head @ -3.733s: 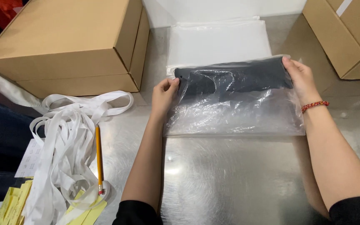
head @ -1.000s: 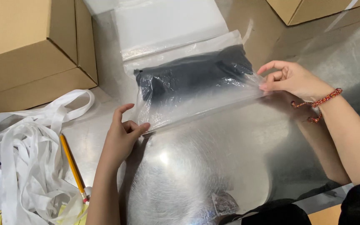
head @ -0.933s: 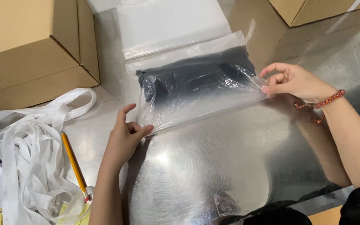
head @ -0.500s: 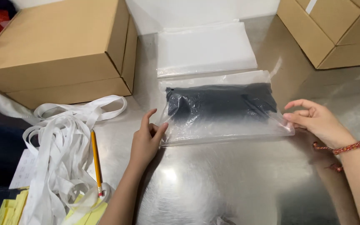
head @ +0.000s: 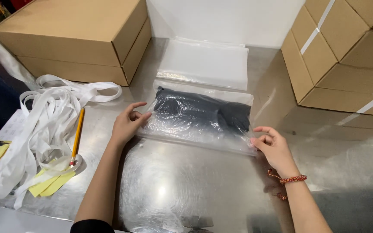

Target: The person places a folded black garment into a clear plastic bag and seals it. They then place the bagged garment into a cardboard box, close the box, and tie a white ribbon around it in a cross pattern, finishing with a bow on top.

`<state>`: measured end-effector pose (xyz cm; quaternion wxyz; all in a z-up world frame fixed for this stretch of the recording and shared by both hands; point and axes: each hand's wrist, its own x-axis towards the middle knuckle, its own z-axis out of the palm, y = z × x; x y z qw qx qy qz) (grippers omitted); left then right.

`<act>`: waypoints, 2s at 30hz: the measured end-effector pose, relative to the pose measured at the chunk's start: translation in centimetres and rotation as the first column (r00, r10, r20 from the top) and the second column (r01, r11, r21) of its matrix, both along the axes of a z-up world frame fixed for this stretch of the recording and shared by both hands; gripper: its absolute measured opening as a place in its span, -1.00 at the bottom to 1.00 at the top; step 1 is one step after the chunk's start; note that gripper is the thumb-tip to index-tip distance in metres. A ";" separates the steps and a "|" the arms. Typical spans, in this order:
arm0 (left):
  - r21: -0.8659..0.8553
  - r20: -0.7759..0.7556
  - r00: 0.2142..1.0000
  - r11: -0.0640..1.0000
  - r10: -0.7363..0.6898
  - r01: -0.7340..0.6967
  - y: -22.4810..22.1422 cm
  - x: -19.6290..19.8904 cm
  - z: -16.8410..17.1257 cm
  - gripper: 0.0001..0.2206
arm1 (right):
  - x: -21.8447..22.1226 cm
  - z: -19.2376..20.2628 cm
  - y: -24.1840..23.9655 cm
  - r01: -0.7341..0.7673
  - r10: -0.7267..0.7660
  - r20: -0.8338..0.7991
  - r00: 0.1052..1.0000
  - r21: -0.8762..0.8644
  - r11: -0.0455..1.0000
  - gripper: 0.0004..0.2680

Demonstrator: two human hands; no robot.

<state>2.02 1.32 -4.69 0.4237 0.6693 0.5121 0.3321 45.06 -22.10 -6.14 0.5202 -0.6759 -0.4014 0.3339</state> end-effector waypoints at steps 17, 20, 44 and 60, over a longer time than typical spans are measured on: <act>0.158 -0.061 0.998 0.987 0.015 -0.006 -7.4 -2.1 0.6 -0.59 | -1.0 0.8 1.0 0.057 -0.065 0.142 0.988 0.055 0.997 -0.78; 0.166 -0.005 1.000 0.986 0.012 -0.011 -8.0 -2.6 0.2 -0.59 | -1.9 1.2 0.9 0.095 -0.105 0.173 0.979 0.063 0.993 -0.83; -0.014 0.391 0.884 0.962 0.257 -0.273 -3.3 -1.5 0.7 -0.62 | -7.0 4.5 2.6 -0.069 -0.241 0.633 0.735 0.424 0.903 -0.95; -0.286 0.828 0.487 0.956 0.278 -0.059 -0.4 -4.3 2.5 -0.58 | -29.5 11.3 30.1 -0.386 0.371 -0.683 0.629 0.140 0.912 -0.55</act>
